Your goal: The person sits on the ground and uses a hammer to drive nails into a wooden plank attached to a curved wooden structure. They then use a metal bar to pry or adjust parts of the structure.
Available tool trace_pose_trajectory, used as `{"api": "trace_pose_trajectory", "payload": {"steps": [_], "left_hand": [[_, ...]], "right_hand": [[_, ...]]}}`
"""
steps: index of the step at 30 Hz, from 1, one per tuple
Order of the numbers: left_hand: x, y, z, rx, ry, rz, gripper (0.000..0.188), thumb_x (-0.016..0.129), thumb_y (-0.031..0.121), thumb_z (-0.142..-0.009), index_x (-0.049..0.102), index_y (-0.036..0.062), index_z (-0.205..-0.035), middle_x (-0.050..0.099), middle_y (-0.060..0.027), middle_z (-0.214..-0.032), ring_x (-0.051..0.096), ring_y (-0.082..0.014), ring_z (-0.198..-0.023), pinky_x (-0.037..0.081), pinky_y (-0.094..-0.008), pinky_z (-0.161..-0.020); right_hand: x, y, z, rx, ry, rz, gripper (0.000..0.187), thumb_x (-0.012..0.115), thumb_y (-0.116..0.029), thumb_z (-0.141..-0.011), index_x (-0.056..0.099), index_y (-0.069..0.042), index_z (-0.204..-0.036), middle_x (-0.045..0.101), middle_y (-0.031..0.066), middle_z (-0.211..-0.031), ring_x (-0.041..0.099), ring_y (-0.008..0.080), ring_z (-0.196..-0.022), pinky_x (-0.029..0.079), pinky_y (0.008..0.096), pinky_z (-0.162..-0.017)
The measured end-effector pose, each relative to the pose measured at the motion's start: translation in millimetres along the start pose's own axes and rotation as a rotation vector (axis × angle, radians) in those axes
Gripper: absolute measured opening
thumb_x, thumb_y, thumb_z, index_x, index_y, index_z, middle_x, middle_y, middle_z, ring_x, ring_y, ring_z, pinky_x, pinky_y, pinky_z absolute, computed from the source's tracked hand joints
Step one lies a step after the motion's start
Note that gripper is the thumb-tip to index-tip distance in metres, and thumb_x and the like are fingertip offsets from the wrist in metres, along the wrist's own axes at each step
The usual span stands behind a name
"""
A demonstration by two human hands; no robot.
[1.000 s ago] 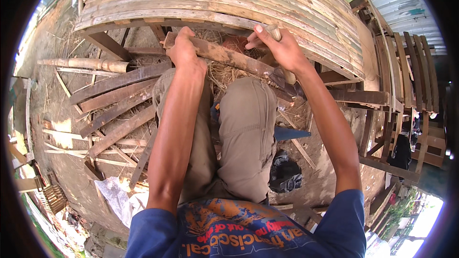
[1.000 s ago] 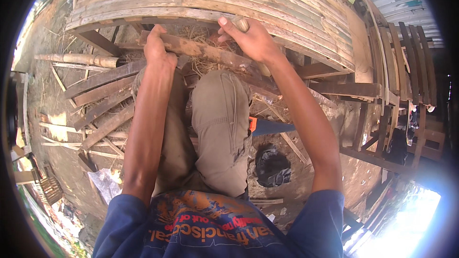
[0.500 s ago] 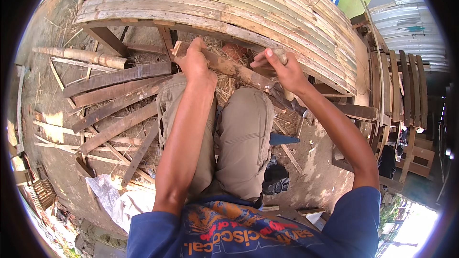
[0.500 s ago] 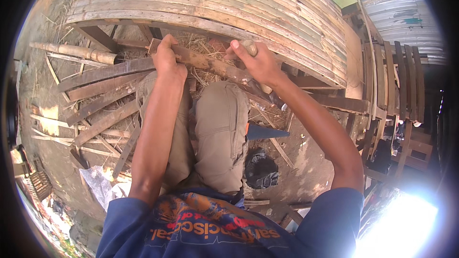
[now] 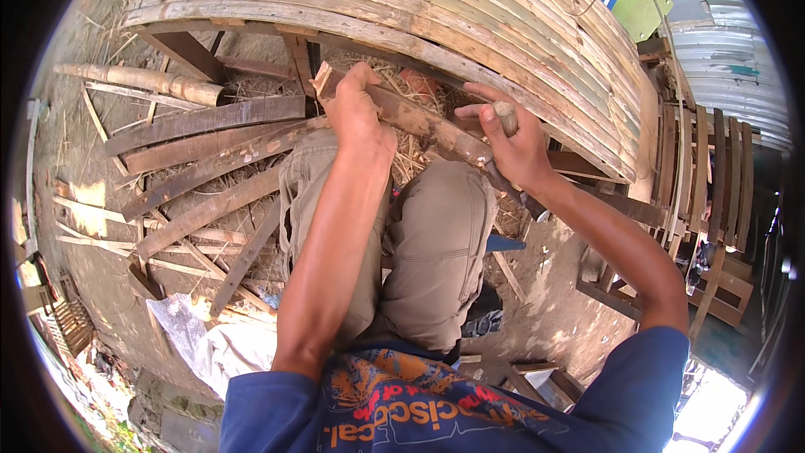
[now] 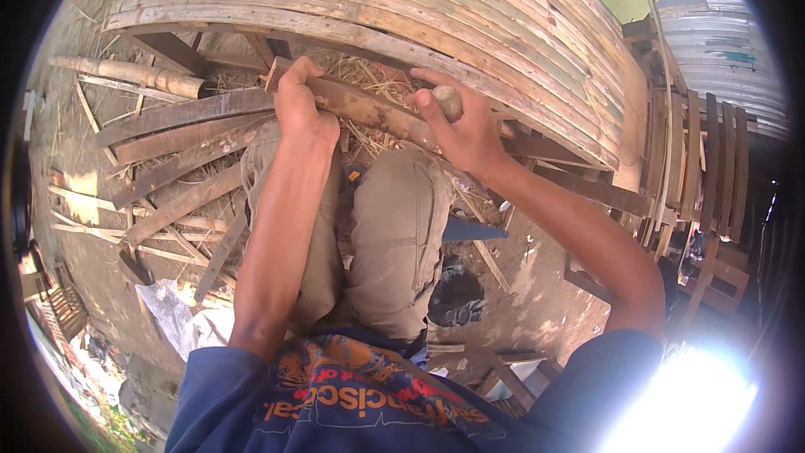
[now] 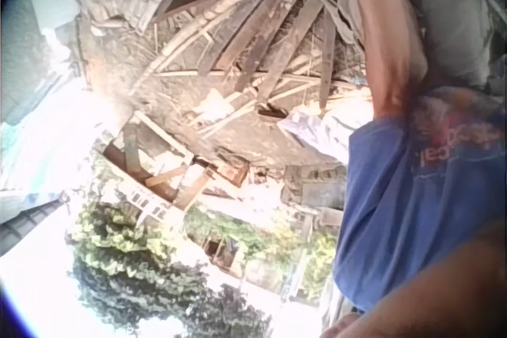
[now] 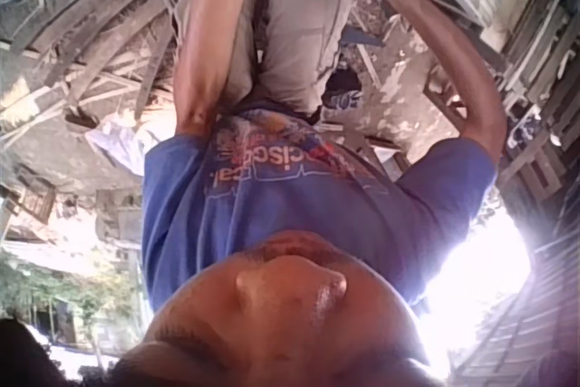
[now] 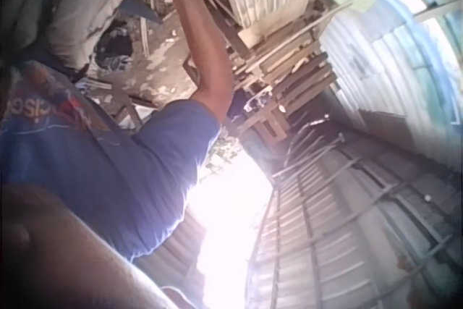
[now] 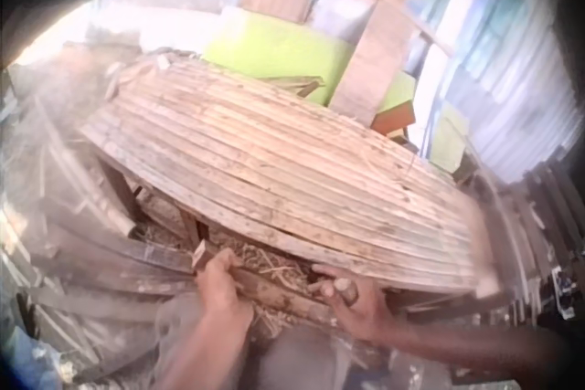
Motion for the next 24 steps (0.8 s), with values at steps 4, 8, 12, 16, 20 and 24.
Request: {"api": "trace_pose_trajectory", "payload": {"steps": [4,8,12,16,20,24], "left_hand": [[3.1,3.9,-0.2,0.01,-0.031,0.001,0.015,0.057,0.003,-0.072,0.054,0.0057,-0.086,0.051,-0.007,-0.09,0.057,-0.024,-0.084,0.051,-0.0429,-0.074],[7.5,2.9,0.3,0.005,-0.085,-0.003,0.013,0.057,0.004,-0.073,0.054,0.0062,-0.085,0.052,-0.0069,-0.089,0.057,-0.0243,-0.084,0.051,-0.0427,-0.074],[7.5,3.4,3.8,-0.033,-0.043,0.009,0.013,0.058,0.004,-0.073,0.054,0.0058,-0.086,0.053,-0.0075,-0.088,0.058,-0.0248,-0.084,0.051,-0.0434,-0.075],[4.3,-0.7,-3.3,-0.049,-0.039,0.014,0.014,0.058,0.004,-0.073,0.054,0.0052,-0.086,0.053,-0.0082,-0.088,0.058,-0.0253,-0.083,0.051,-0.0443,-0.076],[4.9,-0.2,-3.6,-0.054,-0.046,0.014,0.015,0.058,0.004,-0.073,0.054,0.0053,-0.087,0.054,-0.0081,-0.089,0.058,-0.0252,-0.084,0.051,-0.0443,-0.076],[3.5,2.1,-6.5,0.008,-0.012,0.023,0.015,0.058,0.004,-0.072,0.054,0.0054,-0.086,0.054,-0.0081,-0.089,0.057,-0.0246,-0.084,0.05,-0.0444,-0.076]], "right_hand": [[4.9,-6.2,-4.7,-0.003,-0.001,0.104,0.061,0.048,-0.052,-0.103,0.054,-0.002,-0.137,0.074,0.0098,-0.105,0.064,0.0101,-0.083,0.05,0.0272,-0.081],[16.5,-4.2,-4.2,0.029,0.003,0.139,0.059,0.052,-0.052,-0.101,0.056,-0.002,-0.133,0.074,0.0117,-0.105,0.056,0.0084,-0.064,0.05,0.0285,-0.07],[12.1,-6.1,-19.0,0.012,0.048,0.179,0.058,0.055,-0.052,-0.1,0.059,-0.001,-0.128,0.074,0.0133,-0.104,0.058,0.0101,-0.067,0.05,0.0297,-0.072],[13.2,-4.8,-21.0,0.023,0.071,0.238,0.055,0.056,-0.05,-0.1,0.065,0.001,-0.117,0.073,0.0125,-0.095,0.064,0.0156,-0.079,0.05,0.0324,-0.077],[16.0,2.8,-23.9,0.101,0.039,0.216,0.055,0.056,-0.05,-0.1,0.067,0.002,-0.111,0.071,0.0129,-0.086,0.064,0.0175,-0.078,0.05,0.0338,-0.075],[18.9,-2.3,-27.8,0.109,0.045,0.263,0.061,0.055,-0.055,-0.098,0.068,0.003,-0.105,0.068,0.0162,-0.077,0.064,0.0205,-0.072,0.05,0.0357,-0.071]]}}
Point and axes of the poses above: each hand's wrist, its own z-axis away from the middle knuckle, its own x-axis out of the palm, y = z × x, the point moved 10 cm from there along -z, towards the middle knuckle
